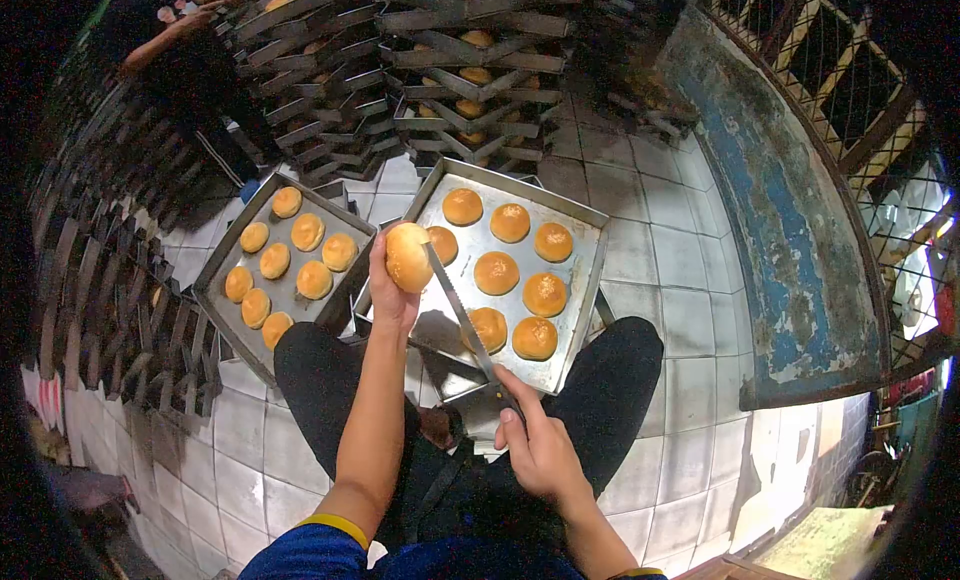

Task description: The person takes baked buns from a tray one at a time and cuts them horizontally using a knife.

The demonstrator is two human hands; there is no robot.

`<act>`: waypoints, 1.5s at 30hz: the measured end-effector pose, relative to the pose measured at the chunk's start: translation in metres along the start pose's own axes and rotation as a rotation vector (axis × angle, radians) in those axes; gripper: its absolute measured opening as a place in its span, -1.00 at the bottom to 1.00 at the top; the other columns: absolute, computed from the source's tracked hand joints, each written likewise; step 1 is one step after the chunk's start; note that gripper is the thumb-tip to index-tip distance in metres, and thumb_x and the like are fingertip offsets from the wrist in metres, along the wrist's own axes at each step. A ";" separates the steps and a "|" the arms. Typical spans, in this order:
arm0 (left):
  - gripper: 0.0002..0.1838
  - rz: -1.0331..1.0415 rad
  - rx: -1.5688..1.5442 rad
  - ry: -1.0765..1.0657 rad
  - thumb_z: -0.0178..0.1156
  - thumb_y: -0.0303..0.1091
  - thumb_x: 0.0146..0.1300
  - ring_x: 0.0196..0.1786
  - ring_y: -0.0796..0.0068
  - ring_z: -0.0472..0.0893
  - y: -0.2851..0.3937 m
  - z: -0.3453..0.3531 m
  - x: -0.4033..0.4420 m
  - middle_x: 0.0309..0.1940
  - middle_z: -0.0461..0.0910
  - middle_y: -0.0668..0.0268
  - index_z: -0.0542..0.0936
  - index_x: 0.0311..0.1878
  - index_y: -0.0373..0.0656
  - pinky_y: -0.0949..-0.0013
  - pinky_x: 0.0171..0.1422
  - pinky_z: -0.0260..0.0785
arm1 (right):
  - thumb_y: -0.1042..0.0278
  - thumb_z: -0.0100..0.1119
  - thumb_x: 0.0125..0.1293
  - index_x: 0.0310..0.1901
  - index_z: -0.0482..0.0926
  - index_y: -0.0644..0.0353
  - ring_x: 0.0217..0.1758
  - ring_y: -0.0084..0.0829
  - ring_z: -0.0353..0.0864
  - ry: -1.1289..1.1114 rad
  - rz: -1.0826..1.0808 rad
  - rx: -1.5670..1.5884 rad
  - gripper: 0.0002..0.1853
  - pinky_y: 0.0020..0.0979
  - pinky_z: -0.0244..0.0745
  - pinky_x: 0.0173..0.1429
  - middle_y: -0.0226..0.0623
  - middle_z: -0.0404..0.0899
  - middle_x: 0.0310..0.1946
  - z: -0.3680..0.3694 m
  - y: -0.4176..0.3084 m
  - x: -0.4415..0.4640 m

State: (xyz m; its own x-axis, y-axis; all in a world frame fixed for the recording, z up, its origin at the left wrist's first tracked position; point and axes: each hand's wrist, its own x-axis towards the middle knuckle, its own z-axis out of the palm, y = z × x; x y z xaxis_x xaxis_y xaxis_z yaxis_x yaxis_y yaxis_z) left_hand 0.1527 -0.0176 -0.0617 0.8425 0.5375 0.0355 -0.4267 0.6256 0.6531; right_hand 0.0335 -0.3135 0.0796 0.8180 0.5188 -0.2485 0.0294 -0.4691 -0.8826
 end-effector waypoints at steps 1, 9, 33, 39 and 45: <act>-0.47 -0.001 -0.001 -0.001 0.01 0.12 0.70 0.20 0.40 0.73 -0.001 0.000 0.000 0.14 0.73 0.28 0.59 0.35 -0.13 0.23 0.32 0.63 | 0.29 -0.10 0.74 0.69 0.28 -0.04 -0.31 -0.29 0.78 0.002 0.000 -0.001 -0.45 -0.24 0.63 0.03 -0.24 0.68 -0.44 0.001 0.002 0.000; -0.53 -0.035 -0.087 -0.018 0.05 0.07 0.71 0.17 0.40 0.73 -0.002 0.013 -0.007 0.11 0.71 0.28 0.58 0.33 -0.12 0.25 0.31 0.62 | 0.29 -0.13 0.76 0.70 0.25 -0.01 -0.27 -0.23 0.78 0.011 -0.017 0.054 -0.44 -0.20 0.63 0.02 -0.19 0.69 -0.40 0.010 0.007 0.008; -0.47 -0.155 0.176 -0.282 0.24 -0.02 0.59 0.07 0.50 0.71 0.012 0.022 -0.021 0.05 0.69 0.27 0.54 0.35 -0.27 0.39 0.21 0.57 | 0.31 -0.13 0.76 0.72 0.20 0.06 -0.31 -0.43 0.65 -0.020 -0.007 0.197 -0.43 -0.32 0.58 0.03 -0.29 0.60 -0.46 0.005 0.012 0.018; -0.24 -0.298 0.337 -0.462 0.42 0.22 0.38 0.06 0.37 0.77 0.013 0.030 -0.030 0.02 0.74 0.17 0.61 0.29 -0.34 0.31 0.21 0.63 | 0.31 -0.13 0.76 0.72 0.19 0.02 -0.32 -0.49 0.60 -0.060 0.047 0.218 -0.42 -0.33 0.57 0.01 -0.30 0.60 -0.45 -0.001 0.002 0.032; -0.37 -0.312 0.219 -0.483 0.47 -0.03 0.40 0.07 0.45 0.76 0.026 0.018 -0.021 0.03 0.74 0.23 0.59 0.31 -0.32 0.34 0.21 0.65 | 0.30 -0.13 0.76 0.72 0.20 0.04 -0.34 -0.51 0.58 -0.114 0.032 0.165 -0.43 -0.36 0.54 -0.03 -0.34 0.57 -0.46 -0.011 0.006 0.023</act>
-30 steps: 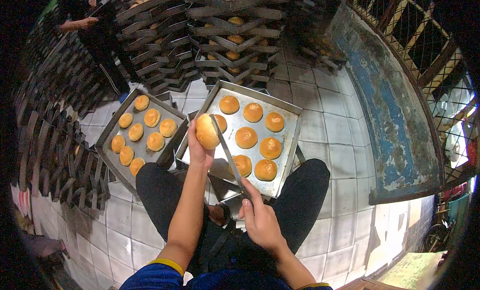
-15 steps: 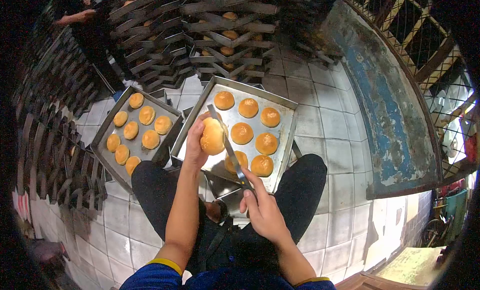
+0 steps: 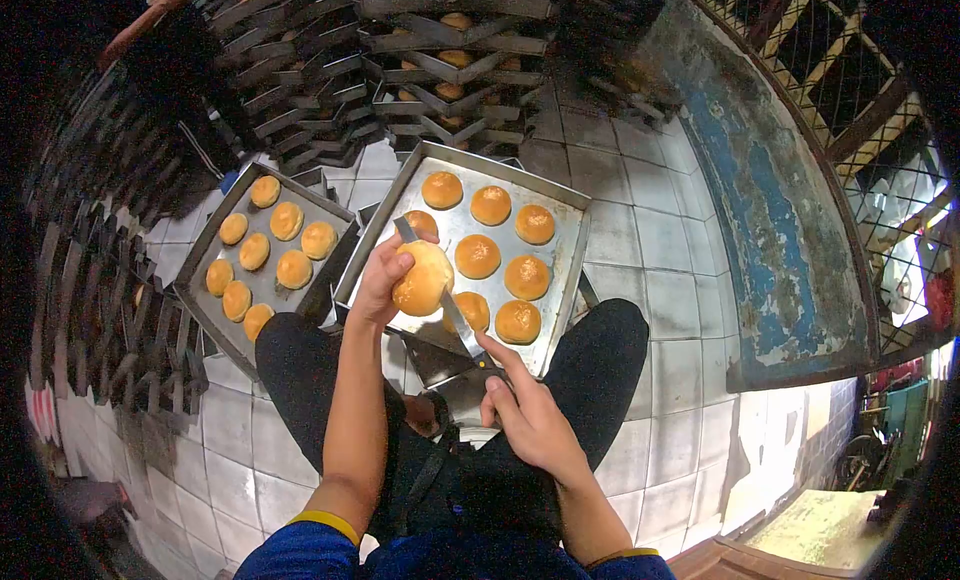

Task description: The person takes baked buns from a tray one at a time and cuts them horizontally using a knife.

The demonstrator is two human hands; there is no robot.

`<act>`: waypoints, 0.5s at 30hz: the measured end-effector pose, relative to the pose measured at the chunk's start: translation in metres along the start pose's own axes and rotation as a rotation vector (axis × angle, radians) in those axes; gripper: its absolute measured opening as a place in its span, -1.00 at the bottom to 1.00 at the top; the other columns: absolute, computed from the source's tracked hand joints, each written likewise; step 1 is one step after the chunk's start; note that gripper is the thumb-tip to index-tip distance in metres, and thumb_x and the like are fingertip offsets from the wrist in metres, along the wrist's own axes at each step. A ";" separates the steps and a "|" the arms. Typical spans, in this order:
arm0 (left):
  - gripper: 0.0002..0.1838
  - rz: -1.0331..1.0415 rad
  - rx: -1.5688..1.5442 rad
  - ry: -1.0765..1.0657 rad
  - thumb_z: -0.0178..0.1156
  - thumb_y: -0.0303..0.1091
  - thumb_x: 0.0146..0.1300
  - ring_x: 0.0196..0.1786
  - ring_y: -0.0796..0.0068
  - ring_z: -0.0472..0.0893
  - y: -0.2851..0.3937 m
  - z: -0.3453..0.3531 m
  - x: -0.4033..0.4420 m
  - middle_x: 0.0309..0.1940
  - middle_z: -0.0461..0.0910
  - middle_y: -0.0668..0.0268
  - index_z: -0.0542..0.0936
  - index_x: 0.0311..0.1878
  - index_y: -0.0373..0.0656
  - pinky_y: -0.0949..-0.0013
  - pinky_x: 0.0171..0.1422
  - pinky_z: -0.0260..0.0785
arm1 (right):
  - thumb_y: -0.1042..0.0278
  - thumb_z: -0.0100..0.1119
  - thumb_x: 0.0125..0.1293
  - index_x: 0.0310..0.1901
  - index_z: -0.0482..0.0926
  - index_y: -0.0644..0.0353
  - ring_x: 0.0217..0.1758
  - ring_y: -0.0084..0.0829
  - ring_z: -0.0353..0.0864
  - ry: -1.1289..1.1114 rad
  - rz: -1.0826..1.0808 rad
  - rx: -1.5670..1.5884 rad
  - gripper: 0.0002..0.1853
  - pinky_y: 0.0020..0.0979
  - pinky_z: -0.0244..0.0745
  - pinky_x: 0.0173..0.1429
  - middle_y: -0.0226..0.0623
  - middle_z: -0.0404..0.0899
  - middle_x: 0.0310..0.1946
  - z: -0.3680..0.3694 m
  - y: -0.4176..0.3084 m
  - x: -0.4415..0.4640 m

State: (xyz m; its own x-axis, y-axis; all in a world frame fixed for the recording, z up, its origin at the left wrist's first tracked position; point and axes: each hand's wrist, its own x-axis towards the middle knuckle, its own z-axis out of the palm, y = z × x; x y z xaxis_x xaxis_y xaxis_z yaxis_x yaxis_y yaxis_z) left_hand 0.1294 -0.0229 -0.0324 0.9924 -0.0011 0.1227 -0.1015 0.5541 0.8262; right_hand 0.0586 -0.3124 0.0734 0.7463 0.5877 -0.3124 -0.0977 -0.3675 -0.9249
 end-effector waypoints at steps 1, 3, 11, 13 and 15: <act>-0.37 -0.001 -0.002 0.002 0.47 -0.03 0.40 0.07 0.45 0.76 -0.001 0.000 0.000 0.03 0.74 0.23 0.59 0.31 -0.32 0.34 0.21 0.65 | 0.30 -0.13 0.77 0.72 0.20 0.05 -0.34 -0.51 0.58 0.003 0.013 -0.019 -0.43 -0.37 0.53 -0.03 -0.35 0.56 -0.46 0.000 0.000 -0.002; -0.38 -0.041 0.012 -0.019 0.50 -0.04 0.36 0.09 0.45 0.76 -0.003 0.004 0.000 0.05 0.74 0.21 0.60 0.31 -0.28 0.33 0.24 0.64 | 0.29 -0.14 0.77 0.72 0.19 0.05 -0.33 -0.51 0.58 0.007 0.002 0.016 -0.43 -0.37 0.53 -0.02 -0.36 0.55 -0.46 0.005 0.003 0.002; -0.01 -0.041 -0.120 -0.024 0.58 0.09 0.20 0.35 0.31 0.65 -0.008 0.032 -0.001 0.33 0.57 0.19 0.35 0.57 -0.16 0.23 0.42 0.58 | 0.22 -0.16 0.78 0.75 0.16 -0.06 -0.48 -0.61 0.44 0.041 0.006 0.248 -0.41 -0.50 0.49 -0.23 -0.43 0.55 -0.44 0.002 0.015 0.019; 0.07 0.018 -0.329 -0.087 0.62 -0.15 0.23 0.48 0.24 0.59 -0.007 0.049 0.002 0.47 0.49 0.15 0.20 0.68 -0.13 0.18 0.53 0.51 | 0.20 -0.16 0.79 0.77 0.12 -0.10 -0.54 -0.67 0.36 0.148 -0.009 0.218 -0.40 -0.56 0.39 -0.39 -0.45 0.55 -0.42 -0.001 0.001 0.019; 0.11 0.006 -0.369 -0.102 0.64 -0.25 0.23 0.51 0.24 0.56 -0.014 0.065 0.006 0.48 0.47 0.14 0.13 0.72 -0.12 0.20 0.52 0.52 | 0.20 -0.16 0.79 0.78 0.10 -0.08 -0.53 -0.67 0.39 0.167 -0.042 0.218 -0.38 -0.56 0.36 -0.43 -0.44 0.54 -0.41 0.001 0.004 0.026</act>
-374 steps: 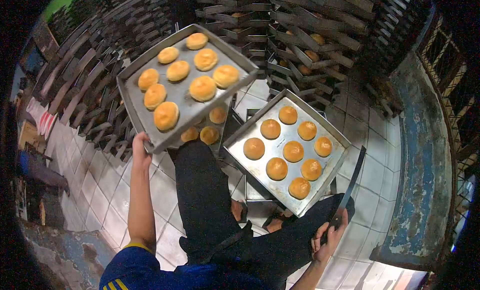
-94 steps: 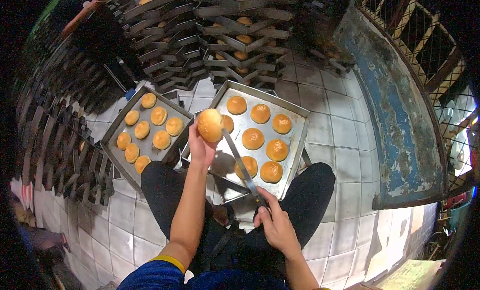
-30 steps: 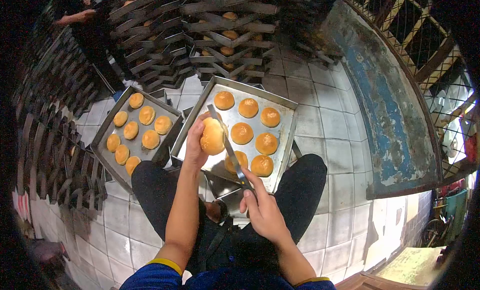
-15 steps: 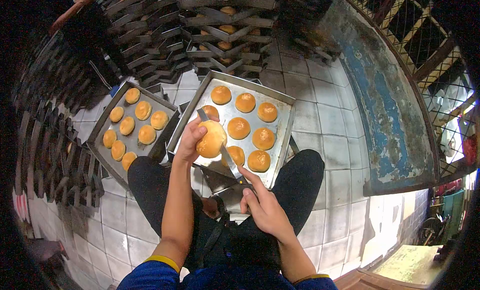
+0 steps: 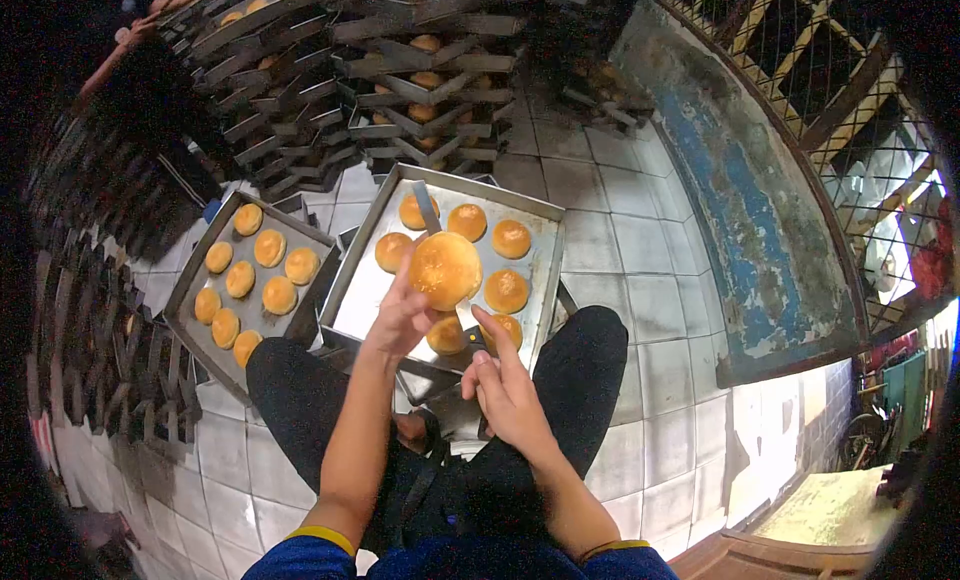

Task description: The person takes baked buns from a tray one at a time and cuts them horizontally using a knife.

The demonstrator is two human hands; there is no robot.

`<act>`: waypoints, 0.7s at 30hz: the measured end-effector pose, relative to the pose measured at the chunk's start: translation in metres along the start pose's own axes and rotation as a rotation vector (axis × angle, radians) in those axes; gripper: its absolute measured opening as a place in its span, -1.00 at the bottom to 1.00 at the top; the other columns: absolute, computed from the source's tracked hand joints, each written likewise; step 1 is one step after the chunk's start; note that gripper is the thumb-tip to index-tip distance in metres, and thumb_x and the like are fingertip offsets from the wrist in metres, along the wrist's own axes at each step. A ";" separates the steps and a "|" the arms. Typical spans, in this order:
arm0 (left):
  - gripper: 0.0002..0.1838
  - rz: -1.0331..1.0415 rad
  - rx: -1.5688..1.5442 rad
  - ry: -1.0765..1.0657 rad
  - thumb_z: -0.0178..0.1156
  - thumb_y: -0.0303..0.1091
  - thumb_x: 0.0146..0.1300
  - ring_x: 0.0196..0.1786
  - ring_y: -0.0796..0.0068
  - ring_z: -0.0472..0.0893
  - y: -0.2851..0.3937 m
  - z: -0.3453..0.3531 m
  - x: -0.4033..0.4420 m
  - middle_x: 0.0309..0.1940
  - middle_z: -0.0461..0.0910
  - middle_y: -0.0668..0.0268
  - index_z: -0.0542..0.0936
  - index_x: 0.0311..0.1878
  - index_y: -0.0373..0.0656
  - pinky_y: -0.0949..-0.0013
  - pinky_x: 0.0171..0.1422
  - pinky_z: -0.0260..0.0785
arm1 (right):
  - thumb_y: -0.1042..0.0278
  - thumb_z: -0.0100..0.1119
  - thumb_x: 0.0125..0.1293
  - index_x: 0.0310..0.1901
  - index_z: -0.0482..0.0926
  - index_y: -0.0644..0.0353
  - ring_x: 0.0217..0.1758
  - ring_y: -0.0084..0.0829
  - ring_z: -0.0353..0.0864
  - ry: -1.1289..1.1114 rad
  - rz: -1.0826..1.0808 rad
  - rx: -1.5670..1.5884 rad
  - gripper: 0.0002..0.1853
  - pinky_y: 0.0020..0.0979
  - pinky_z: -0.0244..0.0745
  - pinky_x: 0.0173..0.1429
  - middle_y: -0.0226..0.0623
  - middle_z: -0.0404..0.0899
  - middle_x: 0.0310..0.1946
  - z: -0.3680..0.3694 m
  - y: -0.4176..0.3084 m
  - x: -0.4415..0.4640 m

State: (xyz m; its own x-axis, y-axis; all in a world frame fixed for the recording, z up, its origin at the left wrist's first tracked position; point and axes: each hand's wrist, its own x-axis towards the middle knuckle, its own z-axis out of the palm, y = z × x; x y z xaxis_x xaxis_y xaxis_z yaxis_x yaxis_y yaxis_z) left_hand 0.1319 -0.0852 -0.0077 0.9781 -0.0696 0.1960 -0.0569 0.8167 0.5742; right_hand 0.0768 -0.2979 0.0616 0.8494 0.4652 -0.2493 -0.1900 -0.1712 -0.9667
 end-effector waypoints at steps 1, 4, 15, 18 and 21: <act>0.08 0.049 0.079 0.094 0.62 -0.28 0.25 0.50 0.26 0.56 -0.010 0.002 0.003 0.46 0.48 0.14 0.14 0.71 -0.12 0.22 0.50 0.53 | 0.20 -0.16 0.79 0.77 0.10 -0.06 -0.52 -0.67 0.40 0.004 -0.025 -0.002 -0.39 -0.55 0.37 -0.40 -0.43 0.54 -0.42 0.002 0.002 0.003; 0.00 0.118 0.140 0.235 0.58 -0.39 0.29 0.45 0.31 0.59 -0.014 0.002 0.004 0.39 0.53 0.17 0.18 0.69 -0.14 0.25 0.46 0.57 | 0.19 -0.16 0.79 0.76 0.12 0.02 -0.48 -0.64 0.42 0.004 -0.100 -0.036 -0.40 -0.51 0.41 -0.28 -0.41 0.54 -0.44 0.008 0.011 0.005; -0.18 -0.012 0.148 0.126 0.58 -0.46 0.24 0.36 0.36 0.67 0.001 -0.022 -0.006 0.31 0.63 0.21 0.38 0.53 -0.21 0.25 0.50 0.53 | 0.23 -0.15 0.79 0.74 0.15 0.00 -0.47 -0.63 0.46 -0.122 0.040 -0.088 -0.42 -0.48 0.46 -0.27 -0.40 0.52 -0.46 0.002 -0.002 -0.001; -0.24 -0.076 0.203 0.086 0.58 -0.45 0.25 0.33 0.38 0.68 0.008 -0.029 -0.010 0.26 0.66 0.23 0.44 0.47 -0.27 0.25 0.49 0.53 | 0.22 -0.14 0.79 0.74 0.14 -0.03 -0.48 -0.62 0.48 -0.164 0.052 -0.102 -0.42 -0.47 0.49 -0.29 -0.42 0.51 -0.46 -0.007 0.003 0.000; -0.29 -0.072 0.241 0.103 0.59 -0.45 0.24 0.32 0.40 0.68 0.014 -0.030 -0.011 0.22 0.69 0.24 0.49 0.42 -0.31 0.28 0.48 0.53 | 0.21 -0.14 0.79 0.74 0.14 -0.05 -0.50 -0.61 0.48 -0.195 0.049 -0.108 -0.42 -0.45 0.50 -0.35 -0.43 0.50 -0.45 -0.013 -0.005 -0.010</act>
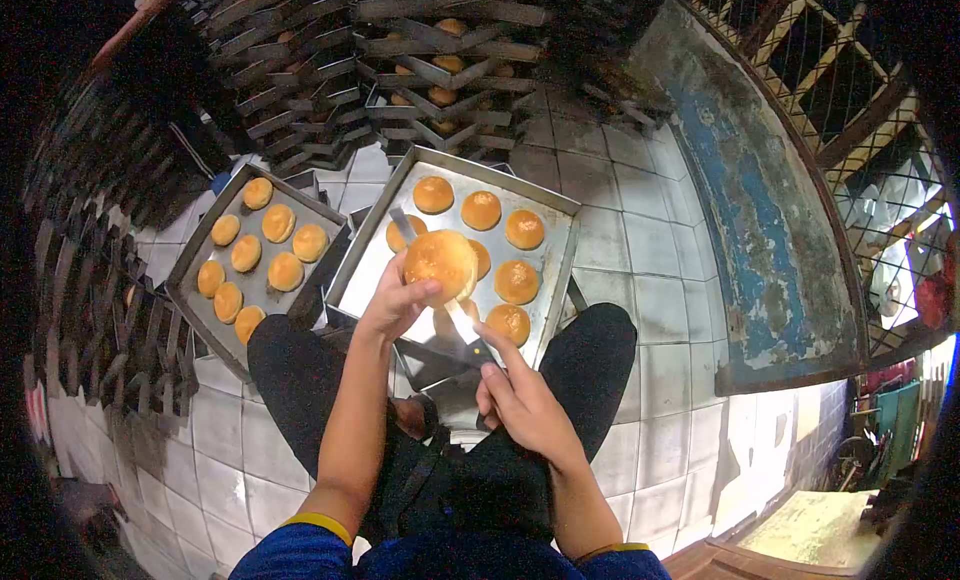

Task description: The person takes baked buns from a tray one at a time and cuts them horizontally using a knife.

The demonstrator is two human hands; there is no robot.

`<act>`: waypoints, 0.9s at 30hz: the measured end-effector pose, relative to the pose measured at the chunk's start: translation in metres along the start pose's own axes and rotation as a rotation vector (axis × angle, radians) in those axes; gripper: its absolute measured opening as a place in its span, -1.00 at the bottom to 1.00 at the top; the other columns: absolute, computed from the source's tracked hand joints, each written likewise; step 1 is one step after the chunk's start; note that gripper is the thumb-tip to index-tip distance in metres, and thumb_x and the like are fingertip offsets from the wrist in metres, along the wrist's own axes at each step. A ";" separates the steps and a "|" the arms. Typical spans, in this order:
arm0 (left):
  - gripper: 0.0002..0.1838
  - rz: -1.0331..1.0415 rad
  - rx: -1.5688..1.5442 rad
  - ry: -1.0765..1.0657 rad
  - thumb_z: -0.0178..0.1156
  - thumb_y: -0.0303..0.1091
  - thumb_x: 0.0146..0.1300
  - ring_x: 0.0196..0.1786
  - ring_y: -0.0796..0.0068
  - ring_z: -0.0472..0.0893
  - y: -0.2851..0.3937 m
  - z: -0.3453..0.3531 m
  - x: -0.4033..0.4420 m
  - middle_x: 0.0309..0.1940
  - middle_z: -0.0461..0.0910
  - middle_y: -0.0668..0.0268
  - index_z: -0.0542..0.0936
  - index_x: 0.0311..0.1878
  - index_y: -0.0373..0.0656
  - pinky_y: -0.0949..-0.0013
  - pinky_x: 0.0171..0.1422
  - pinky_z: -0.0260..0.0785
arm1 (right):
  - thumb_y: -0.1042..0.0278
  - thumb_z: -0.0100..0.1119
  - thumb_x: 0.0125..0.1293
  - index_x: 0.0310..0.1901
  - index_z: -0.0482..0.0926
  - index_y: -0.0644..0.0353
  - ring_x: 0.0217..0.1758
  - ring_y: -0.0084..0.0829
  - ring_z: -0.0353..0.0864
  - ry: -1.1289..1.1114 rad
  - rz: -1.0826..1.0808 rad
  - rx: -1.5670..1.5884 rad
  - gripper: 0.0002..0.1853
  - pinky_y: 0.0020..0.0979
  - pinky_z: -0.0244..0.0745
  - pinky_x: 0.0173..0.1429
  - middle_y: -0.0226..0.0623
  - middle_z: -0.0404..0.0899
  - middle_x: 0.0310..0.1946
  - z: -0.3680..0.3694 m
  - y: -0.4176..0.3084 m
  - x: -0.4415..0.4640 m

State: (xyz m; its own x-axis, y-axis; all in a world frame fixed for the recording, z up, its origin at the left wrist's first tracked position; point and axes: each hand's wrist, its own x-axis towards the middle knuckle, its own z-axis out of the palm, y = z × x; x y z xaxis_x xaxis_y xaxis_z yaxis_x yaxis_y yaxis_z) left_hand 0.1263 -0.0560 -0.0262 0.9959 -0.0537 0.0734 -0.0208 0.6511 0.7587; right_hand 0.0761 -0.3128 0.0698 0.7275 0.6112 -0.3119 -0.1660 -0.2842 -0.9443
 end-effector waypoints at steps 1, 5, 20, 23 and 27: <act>-0.31 0.025 -0.015 0.028 0.59 -0.44 0.25 0.31 0.40 0.69 0.000 0.004 0.001 0.21 0.70 0.24 0.51 0.40 -0.32 0.29 0.47 0.53 | 0.21 -0.14 0.79 0.74 0.14 -0.05 -0.50 -0.61 0.48 -0.003 0.001 0.001 -0.42 -0.45 0.50 -0.35 -0.43 0.50 -0.45 0.001 0.002 0.002; -0.30 0.077 -0.051 0.059 0.58 -0.32 0.26 0.25 0.39 0.71 -0.018 0.016 0.011 0.20 0.71 0.25 0.51 0.42 -0.28 0.29 0.42 0.53 | 0.22 -0.14 0.79 0.74 0.16 -0.05 -0.51 -0.61 0.47 0.059 -0.006 0.014 -0.42 -0.46 0.50 -0.35 -0.44 0.49 -0.46 0.007 0.003 0.009; -0.48 0.218 -0.228 0.496 0.49 -0.26 0.46 0.22 0.40 0.71 -0.042 0.043 0.023 0.17 0.72 0.31 0.55 0.38 -0.12 0.17 0.34 0.60 | 0.27 -0.17 0.79 0.72 0.17 0.05 -0.34 -0.55 0.55 0.051 -0.003 0.016 -0.44 -0.42 0.48 -0.08 -0.40 0.52 -0.45 0.016 0.019 0.019; -0.50 0.174 -0.193 0.439 0.47 -0.25 0.47 0.22 0.40 0.71 -0.039 0.046 0.021 0.17 0.71 0.31 0.55 0.38 -0.12 0.17 0.33 0.60 | 0.24 -0.16 0.79 0.72 0.17 0.02 -0.37 -0.57 0.53 0.053 -0.031 -0.005 -0.43 -0.44 0.48 -0.15 -0.41 0.52 -0.45 0.010 0.016 0.030; -0.54 0.184 -0.174 0.409 0.46 -0.38 0.47 0.18 0.45 0.71 -0.037 0.035 0.024 0.12 0.73 0.29 0.58 0.35 -0.22 0.29 0.34 0.58 | 0.21 -0.14 0.78 0.74 0.16 -0.06 -0.45 -0.60 0.46 -0.014 0.046 -0.033 -0.42 -0.50 0.43 -0.35 -0.44 0.51 -0.45 -0.004 0.010 0.031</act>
State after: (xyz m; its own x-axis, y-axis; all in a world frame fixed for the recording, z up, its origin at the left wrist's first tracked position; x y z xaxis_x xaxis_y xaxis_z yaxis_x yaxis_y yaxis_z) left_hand 0.1474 -0.1085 -0.0300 0.9307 0.3542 -0.0907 -0.2201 0.7408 0.6347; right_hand 0.0995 -0.3003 0.0511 0.7099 0.6073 -0.3567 -0.1766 -0.3368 -0.9249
